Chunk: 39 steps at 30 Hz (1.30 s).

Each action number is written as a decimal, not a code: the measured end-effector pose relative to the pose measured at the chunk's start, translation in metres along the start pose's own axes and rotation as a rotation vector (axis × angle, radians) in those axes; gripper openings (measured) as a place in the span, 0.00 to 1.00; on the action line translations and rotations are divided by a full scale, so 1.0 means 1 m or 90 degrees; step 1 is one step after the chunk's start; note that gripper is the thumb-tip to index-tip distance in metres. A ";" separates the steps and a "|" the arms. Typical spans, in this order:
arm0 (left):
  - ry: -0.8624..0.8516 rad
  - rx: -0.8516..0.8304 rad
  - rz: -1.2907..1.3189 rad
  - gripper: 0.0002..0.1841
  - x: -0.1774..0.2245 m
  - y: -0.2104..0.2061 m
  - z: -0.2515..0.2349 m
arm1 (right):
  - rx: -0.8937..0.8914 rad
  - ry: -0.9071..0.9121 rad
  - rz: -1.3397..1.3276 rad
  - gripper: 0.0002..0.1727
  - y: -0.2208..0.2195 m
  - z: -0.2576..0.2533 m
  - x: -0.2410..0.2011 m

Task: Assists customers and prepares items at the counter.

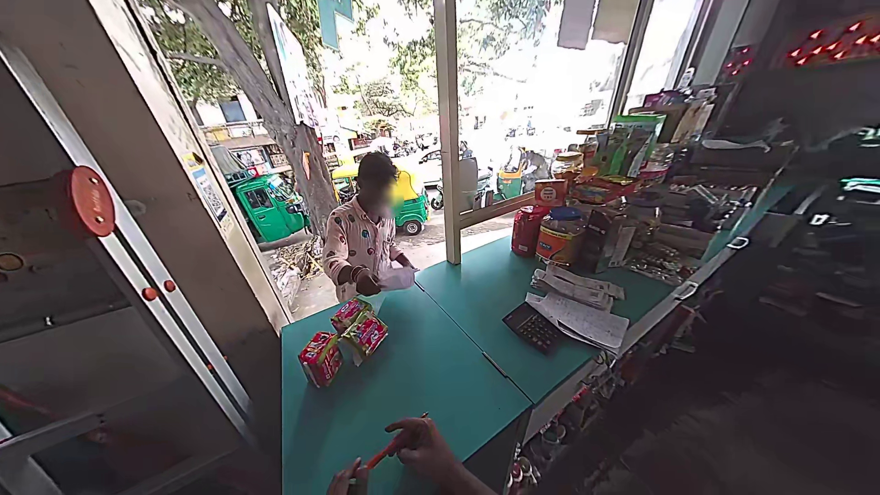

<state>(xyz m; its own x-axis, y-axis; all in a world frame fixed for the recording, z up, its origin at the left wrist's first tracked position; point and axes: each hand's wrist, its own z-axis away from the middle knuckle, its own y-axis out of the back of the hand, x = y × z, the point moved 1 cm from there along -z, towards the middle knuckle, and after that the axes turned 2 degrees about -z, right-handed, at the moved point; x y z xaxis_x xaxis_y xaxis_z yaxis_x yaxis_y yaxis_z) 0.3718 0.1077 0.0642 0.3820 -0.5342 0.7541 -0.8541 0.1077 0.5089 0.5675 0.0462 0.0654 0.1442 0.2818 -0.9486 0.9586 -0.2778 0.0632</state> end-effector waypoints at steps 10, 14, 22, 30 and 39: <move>0.000 0.060 0.007 0.20 -0.003 -0.002 0.003 | 0.070 -0.022 0.048 0.11 -0.005 0.001 -0.005; -0.021 0.058 -0.011 0.22 -0.002 -0.006 0.004 | 0.056 0.039 -0.029 0.26 -0.009 0.012 -0.004; -0.034 0.034 -0.044 0.24 -0.001 -0.010 0.005 | 0.182 0.056 0.402 0.17 0.070 -0.027 -0.024; -0.051 0.057 -0.058 0.24 -0.008 -0.010 0.004 | 0.040 -0.202 0.665 0.51 0.109 -0.123 0.012; 0.027 0.006 -0.026 0.19 0.004 -0.005 0.005 | -0.246 -0.038 0.536 0.29 0.117 -0.038 -0.015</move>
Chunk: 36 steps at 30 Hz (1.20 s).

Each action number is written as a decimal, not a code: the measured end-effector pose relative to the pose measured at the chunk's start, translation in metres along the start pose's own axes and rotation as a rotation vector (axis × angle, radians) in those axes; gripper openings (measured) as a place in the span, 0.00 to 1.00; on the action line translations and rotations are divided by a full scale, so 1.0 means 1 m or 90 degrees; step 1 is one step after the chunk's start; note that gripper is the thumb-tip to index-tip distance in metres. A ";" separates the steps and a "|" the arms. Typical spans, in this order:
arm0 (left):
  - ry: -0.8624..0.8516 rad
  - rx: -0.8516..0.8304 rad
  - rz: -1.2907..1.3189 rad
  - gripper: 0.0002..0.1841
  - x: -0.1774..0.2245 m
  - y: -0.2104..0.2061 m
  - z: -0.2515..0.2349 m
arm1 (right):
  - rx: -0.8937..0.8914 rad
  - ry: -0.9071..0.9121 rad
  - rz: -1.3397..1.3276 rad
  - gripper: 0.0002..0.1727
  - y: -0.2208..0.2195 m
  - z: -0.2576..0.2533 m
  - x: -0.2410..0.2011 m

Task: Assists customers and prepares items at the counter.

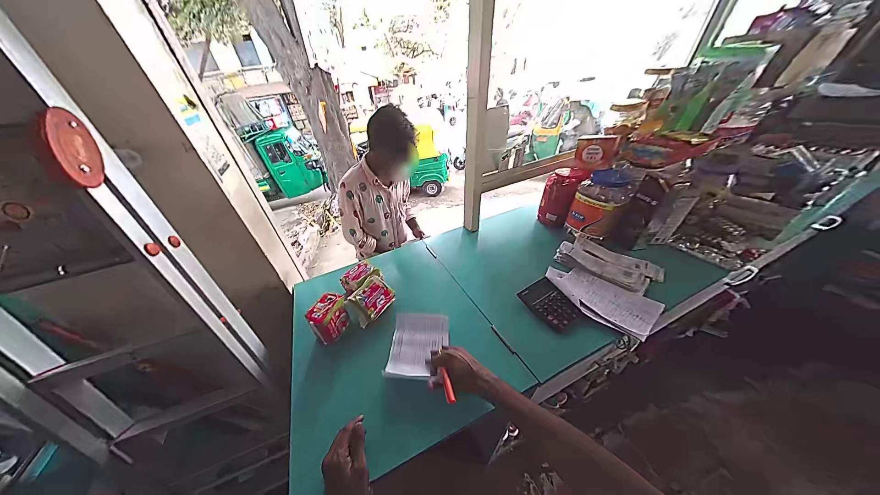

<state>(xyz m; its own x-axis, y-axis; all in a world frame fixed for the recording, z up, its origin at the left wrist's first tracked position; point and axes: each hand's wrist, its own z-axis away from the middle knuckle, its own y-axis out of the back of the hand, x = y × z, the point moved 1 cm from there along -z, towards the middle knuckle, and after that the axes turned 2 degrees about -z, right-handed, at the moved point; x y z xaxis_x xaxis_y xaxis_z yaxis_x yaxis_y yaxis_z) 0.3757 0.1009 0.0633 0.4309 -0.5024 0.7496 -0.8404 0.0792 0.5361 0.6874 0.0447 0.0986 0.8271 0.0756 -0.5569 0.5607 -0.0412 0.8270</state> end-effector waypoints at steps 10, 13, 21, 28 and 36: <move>-0.247 -0.292 -0.027 0.16 0.115 -0.082 -0.031 | -0.001 0.065 -0.260 0.19 0.027 0.056 0.049; -0.180 -0.491 -0.238 0.25 0.113 -0.108 -0.038 | -0.061 0.156 -0.207 0.12 0.036 0.054 0.061; 0.012 -0.258 -0.530 0.41 0.135 -0.157 -0.001 | 0.084 0.062 0.003 0.12 0.042 0.070 0.036; 0.081 -0.137 -0.562 0.26 0.149 -0.183 -0.012 | 0.058 -0.030 -0.102 0.19 0.024 0.067 0.067; 0.016 -0.123 -0.444 0.26 0.113 -0.159 -0.001 | 0.096 -0.014 -0.133 0.11 0.032 0.057 0.086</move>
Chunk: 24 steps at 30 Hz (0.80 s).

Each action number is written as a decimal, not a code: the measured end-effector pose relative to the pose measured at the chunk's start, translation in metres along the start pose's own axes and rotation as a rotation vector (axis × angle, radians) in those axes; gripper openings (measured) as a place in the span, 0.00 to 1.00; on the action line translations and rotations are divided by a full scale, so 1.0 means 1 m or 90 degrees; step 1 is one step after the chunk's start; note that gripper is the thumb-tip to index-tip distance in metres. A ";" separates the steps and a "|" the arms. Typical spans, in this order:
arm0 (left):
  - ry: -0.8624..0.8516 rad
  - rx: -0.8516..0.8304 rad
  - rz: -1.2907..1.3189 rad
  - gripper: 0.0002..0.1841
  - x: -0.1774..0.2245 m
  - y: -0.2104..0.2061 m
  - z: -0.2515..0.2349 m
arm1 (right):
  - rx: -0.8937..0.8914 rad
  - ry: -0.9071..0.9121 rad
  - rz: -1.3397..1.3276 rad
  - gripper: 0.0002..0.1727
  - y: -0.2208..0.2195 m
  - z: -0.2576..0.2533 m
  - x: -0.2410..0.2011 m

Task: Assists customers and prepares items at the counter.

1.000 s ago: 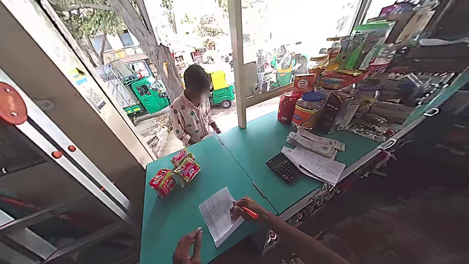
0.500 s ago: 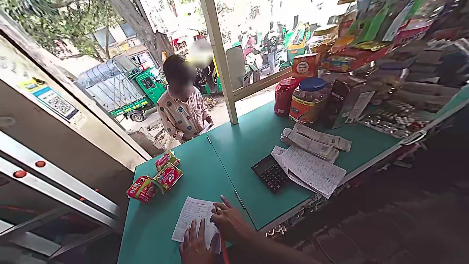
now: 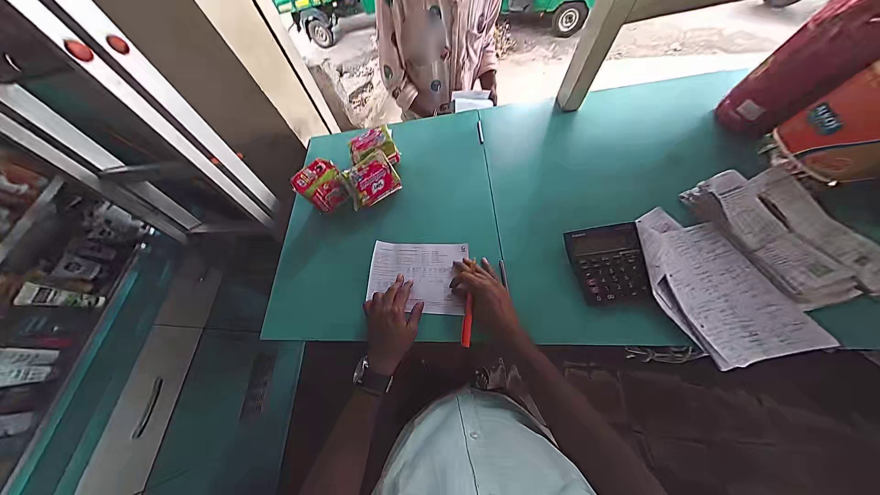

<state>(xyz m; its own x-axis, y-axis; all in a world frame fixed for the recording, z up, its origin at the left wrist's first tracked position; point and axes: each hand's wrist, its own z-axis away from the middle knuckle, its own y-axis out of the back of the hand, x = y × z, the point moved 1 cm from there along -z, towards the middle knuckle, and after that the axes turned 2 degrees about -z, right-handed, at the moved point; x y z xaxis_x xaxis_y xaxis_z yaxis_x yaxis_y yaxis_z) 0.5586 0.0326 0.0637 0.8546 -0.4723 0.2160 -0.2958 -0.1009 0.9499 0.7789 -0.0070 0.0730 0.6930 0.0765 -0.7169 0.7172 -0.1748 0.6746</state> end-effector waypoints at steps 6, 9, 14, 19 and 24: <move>-0.051 0.106 0.007 0.24 -0.001 -0.002 0.003 | 0.069 -0.003 0.015 0.10 -0.003 0.003 0.003; -0.083 0.130 0.045 0.20 -0.004 -0.005 0.005 | 0.073 0.016 0.030 0.10 -0.005 0.003 0.006; -0.151 0.137 0.108 0.14 -0.008 -0.009 0.004 | 0.078 0.008 0.033 0.11 -0.005 0.003 0.007; -0.156 0.102 0.048 0.18 -0.006 -0.007 0.005 | 0.085 0.008 0.041 0.12 -0.005 0.003 0.006; -0.135 0.127 0.013 0.22 -0.001 -0.010 0.008 | 0.090 0.015 0.042 0.12 -0.005 0.005 0.007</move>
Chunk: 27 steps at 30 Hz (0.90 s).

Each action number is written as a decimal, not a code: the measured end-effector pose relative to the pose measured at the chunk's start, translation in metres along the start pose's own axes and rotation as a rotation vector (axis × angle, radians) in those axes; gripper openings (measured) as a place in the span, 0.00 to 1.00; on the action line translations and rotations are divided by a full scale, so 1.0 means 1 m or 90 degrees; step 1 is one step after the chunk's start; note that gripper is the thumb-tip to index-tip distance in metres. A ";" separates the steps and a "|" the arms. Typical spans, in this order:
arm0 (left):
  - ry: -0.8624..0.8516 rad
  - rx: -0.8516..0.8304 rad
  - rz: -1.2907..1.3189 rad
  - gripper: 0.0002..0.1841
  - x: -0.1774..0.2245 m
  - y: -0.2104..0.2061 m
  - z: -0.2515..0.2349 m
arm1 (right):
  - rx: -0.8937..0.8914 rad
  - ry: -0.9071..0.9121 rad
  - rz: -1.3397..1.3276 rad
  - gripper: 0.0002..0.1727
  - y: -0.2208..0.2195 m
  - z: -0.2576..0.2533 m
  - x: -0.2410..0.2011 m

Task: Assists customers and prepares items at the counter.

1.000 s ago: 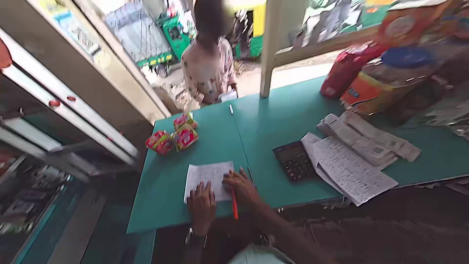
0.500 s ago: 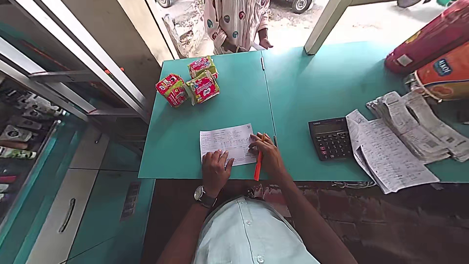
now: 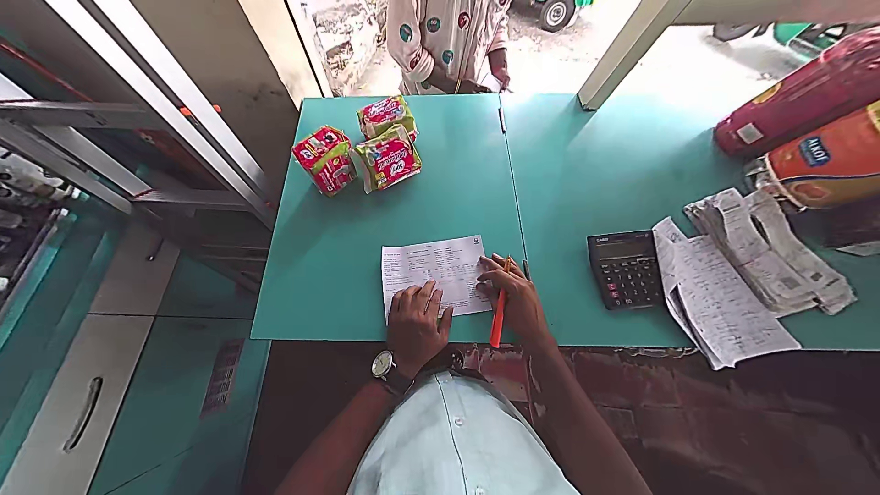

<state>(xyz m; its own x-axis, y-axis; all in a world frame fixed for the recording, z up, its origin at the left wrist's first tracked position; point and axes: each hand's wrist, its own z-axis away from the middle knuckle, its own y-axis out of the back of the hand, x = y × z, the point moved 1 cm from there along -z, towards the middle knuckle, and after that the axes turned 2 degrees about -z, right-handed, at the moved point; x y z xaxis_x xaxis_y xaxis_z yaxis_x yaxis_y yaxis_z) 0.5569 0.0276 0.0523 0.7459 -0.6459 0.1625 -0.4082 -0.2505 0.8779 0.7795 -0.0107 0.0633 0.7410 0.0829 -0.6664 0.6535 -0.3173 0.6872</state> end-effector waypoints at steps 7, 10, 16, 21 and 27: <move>0.006 -0.008 0.004 0.26 -0.001 -0.001 -0.002 | 0.006 0.005 0.012 0.14 -0.002 0.000 0.000; 0.009 -0.012 0.008 0.29 0.000 -0.001 -0.002 | 0.009 0.004 0.011 0.18 -0.002 0.001 -0.002; 0.012 -0.019 0.021 0.28 0.000 0.001 -0.003 | 0.213 0.020 -0.259 0.22 0.013 -0.016 -0.075; 0.003 -0.017 0.035 0.27 -0.001 0.003 -0.003 | 0.086 -0.110 -0.618 0.35 -0.033 -0.034 -0.095; 0.007 -0.003 0.041 0.29 0.000 0.004 -0.003 | 0.118 -0.196 -0.457 0.26 -0.037 -0.042 -0.093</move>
<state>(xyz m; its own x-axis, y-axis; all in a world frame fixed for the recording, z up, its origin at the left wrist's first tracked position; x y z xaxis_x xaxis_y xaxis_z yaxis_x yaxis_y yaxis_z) 0.5567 0.0288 0.0575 0.7239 -0.6526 0.2237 -0.4527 -0.2047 0.8678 0.6928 0.0333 0.1122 0.0565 0.0702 -0.9959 0.8977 -0.4401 0.0199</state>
